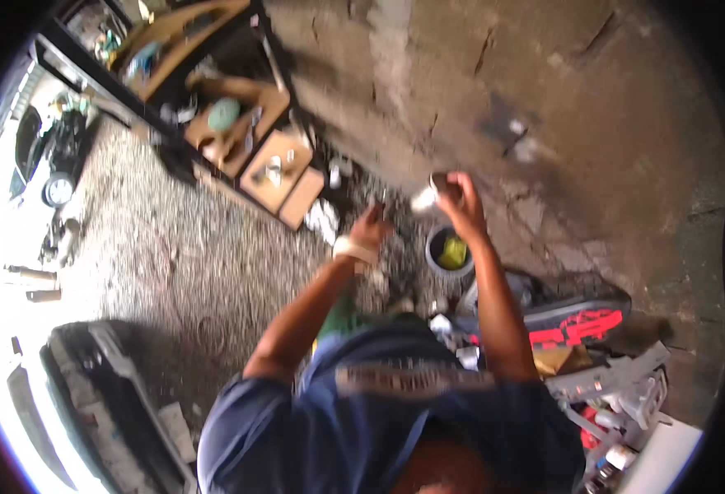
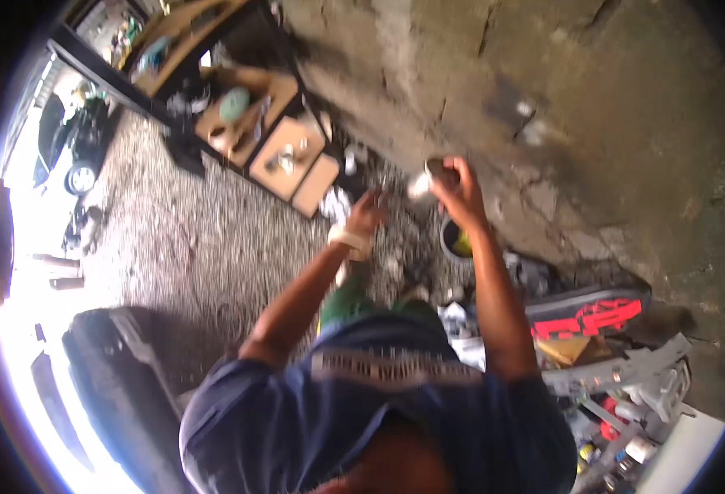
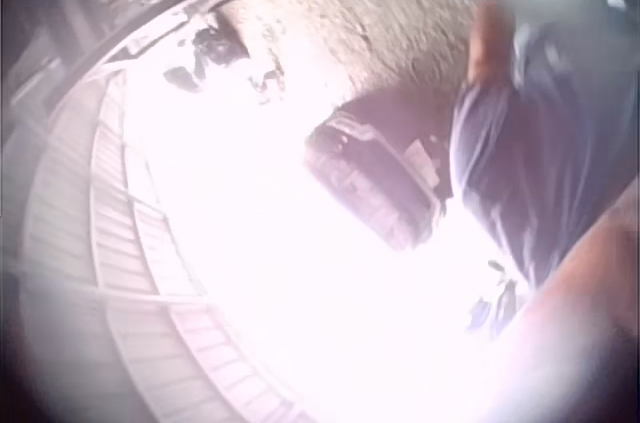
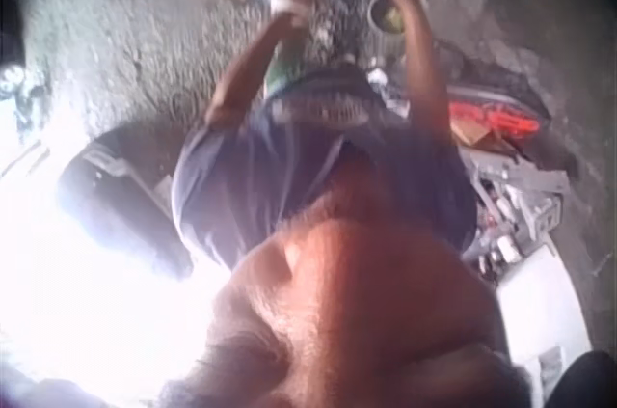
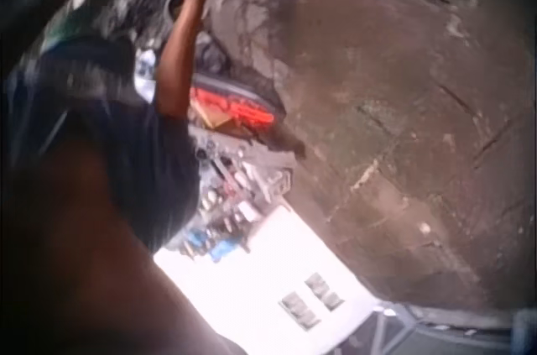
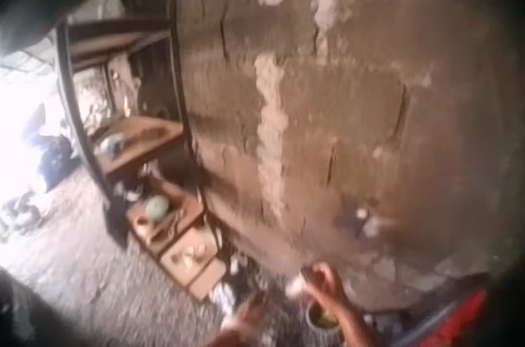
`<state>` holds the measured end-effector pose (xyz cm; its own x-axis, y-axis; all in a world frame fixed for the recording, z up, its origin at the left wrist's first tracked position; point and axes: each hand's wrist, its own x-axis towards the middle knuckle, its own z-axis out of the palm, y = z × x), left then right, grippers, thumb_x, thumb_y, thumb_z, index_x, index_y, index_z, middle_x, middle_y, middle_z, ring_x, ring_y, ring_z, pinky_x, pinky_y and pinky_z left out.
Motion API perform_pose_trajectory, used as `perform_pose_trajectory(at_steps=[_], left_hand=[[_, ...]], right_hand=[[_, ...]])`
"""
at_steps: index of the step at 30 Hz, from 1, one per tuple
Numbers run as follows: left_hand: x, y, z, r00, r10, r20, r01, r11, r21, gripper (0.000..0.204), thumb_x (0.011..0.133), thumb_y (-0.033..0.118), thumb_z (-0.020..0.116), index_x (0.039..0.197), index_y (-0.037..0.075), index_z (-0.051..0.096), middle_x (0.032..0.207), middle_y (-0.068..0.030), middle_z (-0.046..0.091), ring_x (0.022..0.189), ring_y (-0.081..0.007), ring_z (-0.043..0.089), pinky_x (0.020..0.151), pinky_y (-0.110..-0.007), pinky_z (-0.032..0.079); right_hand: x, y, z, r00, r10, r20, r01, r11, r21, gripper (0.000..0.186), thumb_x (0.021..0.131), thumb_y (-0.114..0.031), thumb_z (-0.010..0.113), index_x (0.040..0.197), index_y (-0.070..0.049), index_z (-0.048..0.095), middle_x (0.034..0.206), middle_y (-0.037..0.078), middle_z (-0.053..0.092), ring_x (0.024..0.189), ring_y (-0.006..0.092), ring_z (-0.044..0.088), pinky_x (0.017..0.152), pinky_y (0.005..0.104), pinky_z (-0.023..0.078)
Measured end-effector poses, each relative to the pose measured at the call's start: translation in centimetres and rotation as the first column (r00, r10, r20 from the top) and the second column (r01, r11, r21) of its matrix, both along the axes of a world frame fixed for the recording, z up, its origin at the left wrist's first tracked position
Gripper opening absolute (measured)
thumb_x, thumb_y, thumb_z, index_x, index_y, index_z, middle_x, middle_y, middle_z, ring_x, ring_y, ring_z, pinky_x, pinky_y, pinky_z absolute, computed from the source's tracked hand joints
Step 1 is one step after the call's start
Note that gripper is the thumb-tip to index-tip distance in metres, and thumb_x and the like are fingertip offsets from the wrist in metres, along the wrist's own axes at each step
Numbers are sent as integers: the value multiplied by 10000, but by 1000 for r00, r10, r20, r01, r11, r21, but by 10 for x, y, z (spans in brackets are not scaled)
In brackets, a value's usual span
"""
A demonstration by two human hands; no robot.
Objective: The person pours liquids from two different containers into a spray gun paint cup and then wipes the cup with a cloth.
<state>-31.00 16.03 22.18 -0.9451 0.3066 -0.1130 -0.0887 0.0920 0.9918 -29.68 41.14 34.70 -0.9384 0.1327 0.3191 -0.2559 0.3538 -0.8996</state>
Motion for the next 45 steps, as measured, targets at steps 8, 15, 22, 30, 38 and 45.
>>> perform_pose_trajectory(at_steps=[8,15,22,30,38,45], left_hand=[[-14,35,22,987,-137,-83,125,982,-141,321,854,111,594,1160,19,601,1041,-118,705,1038,-287,612,875,-414,500],[-79,-5,55,973,-221,-63,209,965,-156,356,835,173,571,1162,43,625,900,-82,577,726,-193,520,649,-359,427],[-31,-47,16,885,-450,-122,334,794,-507,451,973,164,491,1374,-41,475,1374,-138,555,1107,-245,573,1027,-361,449],[-94,-20,14,950,-302,83,302,953,5,405,929,192,574,1293,16,557,1043,-107,655,959,-204,616,852,-312,502],[-103,-1,14,930,-363,-53,362,932,-34,385,919,148,559,1286,36,600,1286,-118,613,1110,-244,607,978,-372,486],[-142,-25,72,945,-327,7,322,927,-191,483,839,155,583,1308,44,556,1114,-92,611,889,-188,598,753,-315,497]], right_hand=[[-27,30,5,992,-128,-15,129,990,61,551,828,-362,782,1202,-22,562,1190,139,601,1066,263,607,876,410,509],[-56,0,31,984,-55,172,74,992,-106,519,803,-277,835,1192,-47,580,1230,113,605,1170,225,564,1023,384,425],[13,-40,16,953,-102,285,121,991,-49,565,796,-274,825,1228,-8,578,1192,196,644,1148,285,617,990,411,472],[-36,-25,62,990,-119,80,94,960,265,587,812,-257,807,1281,-15,552,1258,150,618,1203,240,572,1012,386,450],[-44,2,23,984,-102,148,44,935,353,583,810,-267,804,1271,-15,552,1294,167,601,1178,263,605,953,399,507],[-83,-9,81,994,-102,27,78,882,465,599,756,-380,826,1204,-39,623,1050,165,688,981,302,666,868,390,520]])
